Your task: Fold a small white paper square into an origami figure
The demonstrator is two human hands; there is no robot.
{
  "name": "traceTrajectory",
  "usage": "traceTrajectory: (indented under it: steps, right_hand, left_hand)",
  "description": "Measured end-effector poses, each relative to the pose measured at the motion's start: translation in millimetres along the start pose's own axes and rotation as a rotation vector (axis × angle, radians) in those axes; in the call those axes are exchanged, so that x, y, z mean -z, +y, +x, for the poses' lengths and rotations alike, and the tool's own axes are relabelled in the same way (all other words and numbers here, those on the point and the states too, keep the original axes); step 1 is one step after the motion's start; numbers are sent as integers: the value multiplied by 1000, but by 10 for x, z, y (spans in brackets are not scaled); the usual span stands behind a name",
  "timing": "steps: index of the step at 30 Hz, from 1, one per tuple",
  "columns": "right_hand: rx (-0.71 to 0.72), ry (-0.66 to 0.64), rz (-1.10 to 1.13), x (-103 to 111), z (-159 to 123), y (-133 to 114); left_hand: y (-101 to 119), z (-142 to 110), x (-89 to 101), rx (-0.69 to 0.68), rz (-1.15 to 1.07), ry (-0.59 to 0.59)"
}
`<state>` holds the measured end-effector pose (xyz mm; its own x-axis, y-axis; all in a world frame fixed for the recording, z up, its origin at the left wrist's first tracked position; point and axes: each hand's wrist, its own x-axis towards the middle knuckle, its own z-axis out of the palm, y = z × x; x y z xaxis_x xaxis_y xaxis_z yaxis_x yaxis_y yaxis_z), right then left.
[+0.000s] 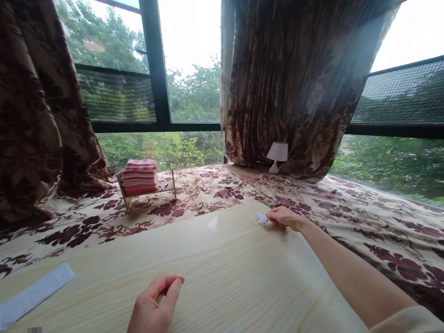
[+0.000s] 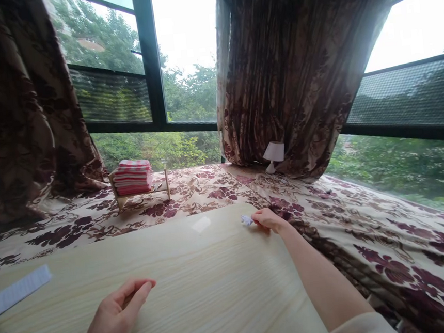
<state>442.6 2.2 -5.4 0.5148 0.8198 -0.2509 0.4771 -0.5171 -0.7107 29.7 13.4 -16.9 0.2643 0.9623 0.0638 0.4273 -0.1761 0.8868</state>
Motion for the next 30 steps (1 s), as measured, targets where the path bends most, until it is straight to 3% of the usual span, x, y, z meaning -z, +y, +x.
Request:
traceTrajectory:
  steps: [13, 24, 27, 30]
  right_hand:
    - [17, 81, -137, -35, 121, 71]
    - [219, 203, -119, 11, -80, -30]
    - [307, 229, -82, -121, -264, -245]
    - [458, 173, -23, -520, -552, -576]
  left_hand:
    - [-79, 45, -16, -15, 40, -4]
    - [2, 2, -38, -31, 14, 16]
    - [-5, 19, -23, -32, -1, -9]
    - [101, -40, 2, -30, -42, -3]
